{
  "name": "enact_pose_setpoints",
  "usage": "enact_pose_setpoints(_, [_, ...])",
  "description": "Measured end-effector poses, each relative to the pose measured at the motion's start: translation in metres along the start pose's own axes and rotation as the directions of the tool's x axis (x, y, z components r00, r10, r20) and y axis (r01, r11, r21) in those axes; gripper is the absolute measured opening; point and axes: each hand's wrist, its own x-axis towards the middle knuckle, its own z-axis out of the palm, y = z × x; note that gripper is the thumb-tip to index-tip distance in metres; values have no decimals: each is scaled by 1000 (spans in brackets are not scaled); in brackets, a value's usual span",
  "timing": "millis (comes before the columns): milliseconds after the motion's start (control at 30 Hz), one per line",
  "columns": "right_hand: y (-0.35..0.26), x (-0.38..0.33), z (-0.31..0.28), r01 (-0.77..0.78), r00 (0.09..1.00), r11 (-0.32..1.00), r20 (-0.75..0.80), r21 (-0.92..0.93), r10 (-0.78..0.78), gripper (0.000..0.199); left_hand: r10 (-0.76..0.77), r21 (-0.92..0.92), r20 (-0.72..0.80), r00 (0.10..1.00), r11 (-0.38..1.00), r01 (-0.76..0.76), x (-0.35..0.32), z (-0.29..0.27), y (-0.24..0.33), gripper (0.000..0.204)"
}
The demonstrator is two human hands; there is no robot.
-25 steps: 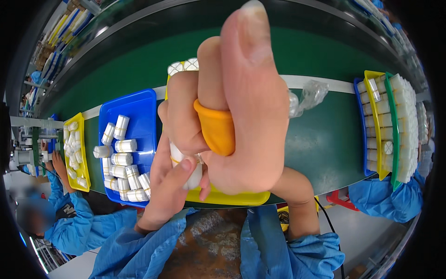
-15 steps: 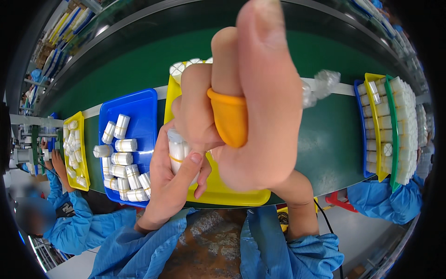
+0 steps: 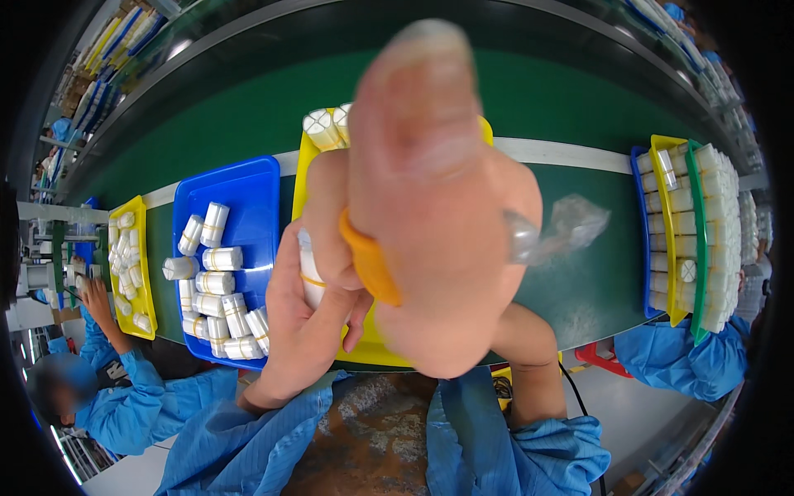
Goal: The worker applies adhesive to small cylindrical components and organizes them into trays on a production line.
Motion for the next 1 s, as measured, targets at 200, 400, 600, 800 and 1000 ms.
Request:
enact_pose_setpoints(200, [0, 0, -7, 16, 1000, 998, 24, -59, -15, 46, 101, 21, -72, 992, 995, -100, 0, -1, 10, 48])
enact_pose_setpoints(400, [4, 4, -6, 20, 1000, 998, -7, -58, -21, 46, 64, 40, -62, 996, 997, -61, 4, -5, 5, 48])
enact_pose_setpoints(600, [10, 4, -8, 44, 989, 999, -140, 24, -40, 48, 79, 60, -58, 995, 995, -76, 5, -4, 6, 48])
enact_pose_setpoints(800, [11, 3, -7, 50, 997, 999, -57, 7, -50, 48, 78, 19, -29, 997, 997, -78, 6, -4, 2, 48])
enact_pose_setpoints(1000, [10, 3, -7, 61, 998, 998, 24, -9, -61, 48, 59, 39, -32, 998, 998, -58, 6, -2, 3, 49])
